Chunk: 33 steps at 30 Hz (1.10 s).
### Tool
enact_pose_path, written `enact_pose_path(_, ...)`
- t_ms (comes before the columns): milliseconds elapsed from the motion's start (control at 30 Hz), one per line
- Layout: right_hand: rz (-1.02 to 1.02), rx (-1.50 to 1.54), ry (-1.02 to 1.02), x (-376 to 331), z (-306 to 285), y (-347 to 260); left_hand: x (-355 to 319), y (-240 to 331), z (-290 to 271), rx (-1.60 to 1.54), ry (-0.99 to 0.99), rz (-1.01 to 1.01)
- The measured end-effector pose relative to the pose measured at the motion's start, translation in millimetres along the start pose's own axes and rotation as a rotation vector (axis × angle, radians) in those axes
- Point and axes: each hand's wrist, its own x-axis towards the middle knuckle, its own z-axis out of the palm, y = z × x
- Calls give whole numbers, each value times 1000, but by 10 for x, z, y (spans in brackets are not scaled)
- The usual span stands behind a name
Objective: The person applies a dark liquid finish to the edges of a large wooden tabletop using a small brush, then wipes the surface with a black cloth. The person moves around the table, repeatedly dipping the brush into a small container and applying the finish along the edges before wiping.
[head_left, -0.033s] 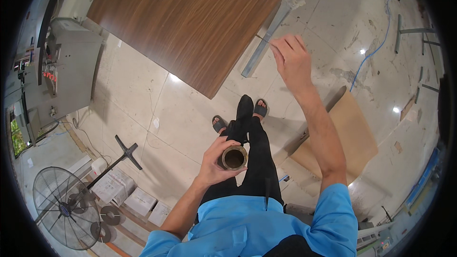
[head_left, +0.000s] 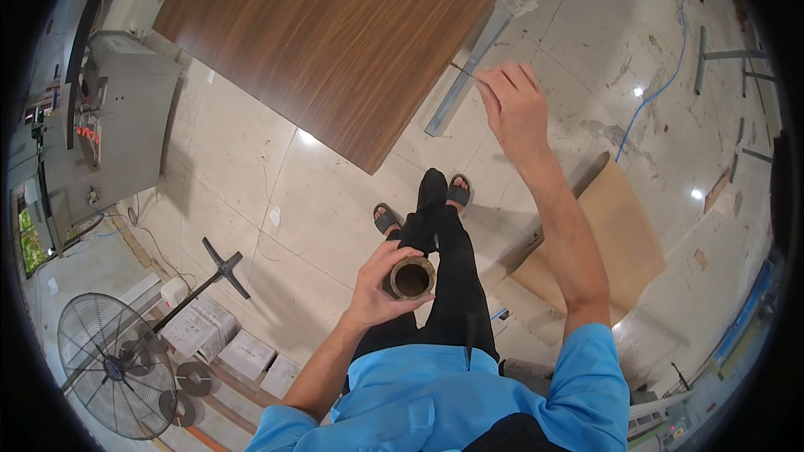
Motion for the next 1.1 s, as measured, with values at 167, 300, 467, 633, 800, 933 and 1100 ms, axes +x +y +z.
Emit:
enact_pose_path(167, 25, -44, 20, -7, 24, 42, -12, 24, 1, -28, 2, -23)
enact_pose_path(300, -7, -66, 22, 46, 48, 101, 57, 2, -27, 2, 1, 2)
enact_pose_path(467, -32, -133, 60, 101, 83, 134, 127, -30, -39, 7, -2, 8)
enact_pose_path(633, -125, -150, 119, 109, 80, 101, 92, -23, -25, -40, 9, -6)
enact_pose_path(800, -26, -208, 57, 104, 80, 30, 76, -49, -45, 7, -1, 12)
enact_pose_path(933, -145, -49, 29, 39, 108, -40, 66, -81, -62, 14, -22, 40)
enact_pose_path(1100, -46, -84, 47, -65, 137, -107, 40, -108, -99, 54, -22, 48)
